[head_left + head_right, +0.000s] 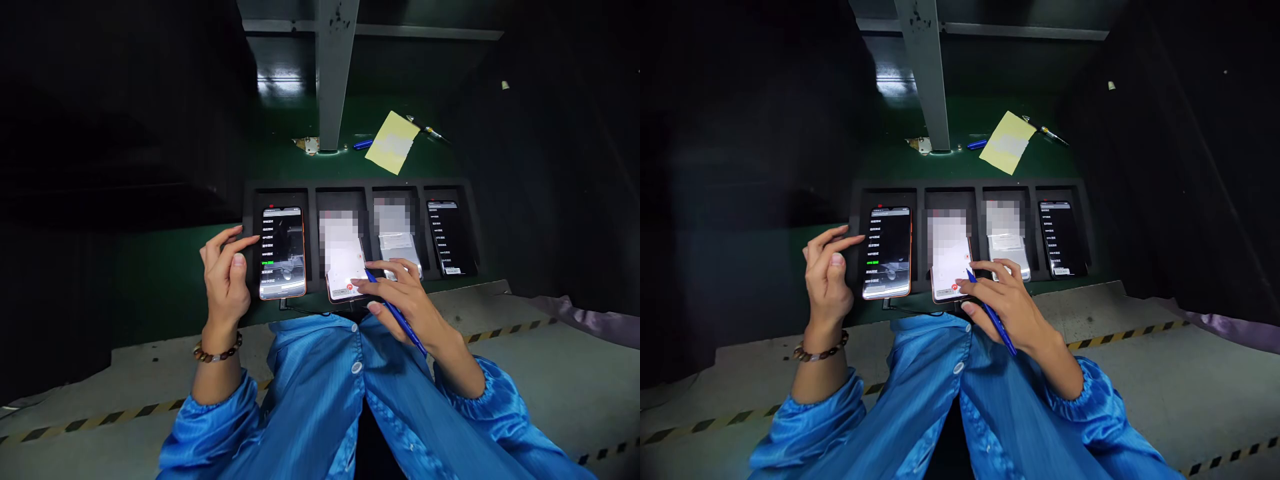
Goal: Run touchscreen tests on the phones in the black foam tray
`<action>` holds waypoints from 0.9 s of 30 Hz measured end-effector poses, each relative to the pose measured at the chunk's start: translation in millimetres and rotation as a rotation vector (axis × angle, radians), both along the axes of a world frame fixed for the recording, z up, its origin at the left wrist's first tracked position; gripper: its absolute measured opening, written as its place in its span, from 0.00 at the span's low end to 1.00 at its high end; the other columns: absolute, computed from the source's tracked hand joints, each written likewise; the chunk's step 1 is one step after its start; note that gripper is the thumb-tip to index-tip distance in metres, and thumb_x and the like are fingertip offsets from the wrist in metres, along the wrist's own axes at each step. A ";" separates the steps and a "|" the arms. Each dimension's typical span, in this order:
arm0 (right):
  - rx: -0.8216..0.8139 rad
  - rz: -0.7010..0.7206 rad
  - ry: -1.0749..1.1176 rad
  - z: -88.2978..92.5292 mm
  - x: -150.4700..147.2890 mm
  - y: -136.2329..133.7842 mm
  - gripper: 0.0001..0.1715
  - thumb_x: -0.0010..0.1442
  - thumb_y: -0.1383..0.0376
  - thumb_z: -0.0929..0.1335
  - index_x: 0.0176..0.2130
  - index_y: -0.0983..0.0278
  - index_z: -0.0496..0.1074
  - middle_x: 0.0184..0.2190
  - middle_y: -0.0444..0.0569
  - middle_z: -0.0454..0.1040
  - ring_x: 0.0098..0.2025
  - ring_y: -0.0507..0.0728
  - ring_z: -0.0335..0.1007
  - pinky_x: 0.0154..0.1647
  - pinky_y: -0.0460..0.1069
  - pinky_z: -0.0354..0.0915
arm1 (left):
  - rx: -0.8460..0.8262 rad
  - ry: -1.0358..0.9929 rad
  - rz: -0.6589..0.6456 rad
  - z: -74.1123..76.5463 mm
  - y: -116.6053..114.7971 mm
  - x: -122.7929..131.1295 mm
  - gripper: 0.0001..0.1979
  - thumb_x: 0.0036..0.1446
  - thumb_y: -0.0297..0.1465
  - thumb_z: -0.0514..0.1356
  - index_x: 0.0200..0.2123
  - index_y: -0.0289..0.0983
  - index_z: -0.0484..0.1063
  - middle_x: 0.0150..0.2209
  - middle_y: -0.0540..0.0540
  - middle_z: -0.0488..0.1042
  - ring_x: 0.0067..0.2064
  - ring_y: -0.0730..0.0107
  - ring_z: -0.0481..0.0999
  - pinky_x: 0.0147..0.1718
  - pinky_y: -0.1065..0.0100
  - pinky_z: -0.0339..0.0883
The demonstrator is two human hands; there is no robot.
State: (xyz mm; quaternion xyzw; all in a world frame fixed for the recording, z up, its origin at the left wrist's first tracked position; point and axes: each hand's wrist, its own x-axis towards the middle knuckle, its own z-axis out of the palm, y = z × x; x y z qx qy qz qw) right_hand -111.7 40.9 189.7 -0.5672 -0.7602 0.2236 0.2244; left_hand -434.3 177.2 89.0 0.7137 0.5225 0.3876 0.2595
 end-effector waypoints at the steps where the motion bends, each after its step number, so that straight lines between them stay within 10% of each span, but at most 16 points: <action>1: 0.007 0.002 0.012 0.8 0.8 0.9 0.16 0.75 0.63 0.68 0.60 0.52 0.76 0.55 0.45 0.86 0.69 0.66 0.72 0.70 0.68 0.57 | -0.002 -0.002 0.001 0.1 -0.2 0.2 0.28 0.77 0.50 0.46 0.56 0.43 0.82 0.65 0.39 0.75 0.68 0.47 0.72 0.68 0.43 0.60; 27: 0.023 -0.041 -0.027 -2.5 -3.1 27.8 0.18 0.76 0.65 0.65 0.60 0.55 0.76 0.55 0.50 0.84 0.69 0.66 0.70 0.66 0.66 0.60 | 0.003 -0.020 -0.001 -1.5 -0.6 -1.5 0.25 0.77 0.47 0.48 0.56 0.44 0.82 0.65 0.39 0.75 0.67 0.48 0.73 0.68 0.43 0.61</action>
